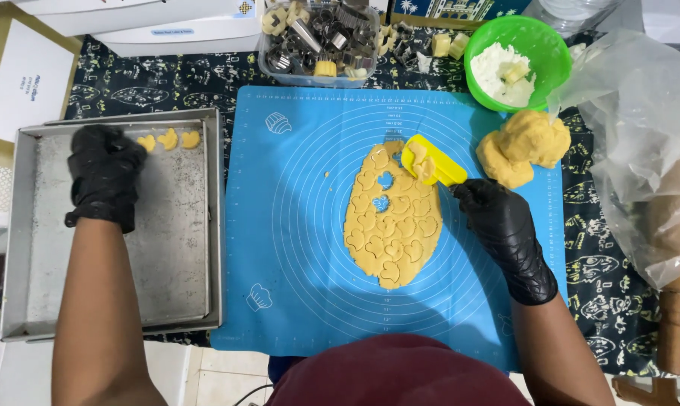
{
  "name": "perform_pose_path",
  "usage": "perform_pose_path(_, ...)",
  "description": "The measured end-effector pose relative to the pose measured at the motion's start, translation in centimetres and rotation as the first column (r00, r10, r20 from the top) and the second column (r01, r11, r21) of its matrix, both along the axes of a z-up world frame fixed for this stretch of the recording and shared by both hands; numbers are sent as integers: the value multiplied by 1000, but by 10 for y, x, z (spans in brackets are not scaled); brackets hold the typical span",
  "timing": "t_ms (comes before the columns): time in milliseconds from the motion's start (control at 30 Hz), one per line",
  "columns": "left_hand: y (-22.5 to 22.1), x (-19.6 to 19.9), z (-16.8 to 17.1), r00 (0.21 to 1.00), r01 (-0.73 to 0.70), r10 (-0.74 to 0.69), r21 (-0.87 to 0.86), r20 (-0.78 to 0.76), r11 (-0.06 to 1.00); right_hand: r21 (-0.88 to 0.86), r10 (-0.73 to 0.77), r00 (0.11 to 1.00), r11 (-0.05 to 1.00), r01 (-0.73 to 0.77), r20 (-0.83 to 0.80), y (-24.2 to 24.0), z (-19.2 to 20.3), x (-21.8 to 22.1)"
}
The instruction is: Lifting cut-out cookie dough shapes from a mat and placing them on a baking tray using a spatula.
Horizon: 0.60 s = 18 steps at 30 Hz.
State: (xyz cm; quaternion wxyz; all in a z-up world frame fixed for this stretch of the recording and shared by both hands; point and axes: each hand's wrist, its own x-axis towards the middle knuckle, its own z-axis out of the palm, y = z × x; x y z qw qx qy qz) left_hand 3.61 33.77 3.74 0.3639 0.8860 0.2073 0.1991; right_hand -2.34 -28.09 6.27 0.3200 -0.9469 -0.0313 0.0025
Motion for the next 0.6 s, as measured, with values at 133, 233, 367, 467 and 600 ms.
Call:
perform_pose_path(133,9,0,-11,1000,23,-23,158,3,987,102,-115,982,986,131,-147,7,11,0)
perform_pose_path(233,-83,-28,72,967,113,-154,202,203,973,278,-168,957,932,233,-238,13,17,1)
perform_pose_path(367,-151,-26,44,850,461,-171,-547,498,698,516,-257,884,734,442,-391,12,-20,0)
perform_pose_path(467,-226,-36,53,861,488,-214,-868,461,94,291,-156,980,950,115,123,11,-66,-6)
perform_pose_path(600,-306,-45,28,857,479,-198,-877,475,-31,217,-121,938,975,50,326,19,-77,-9)
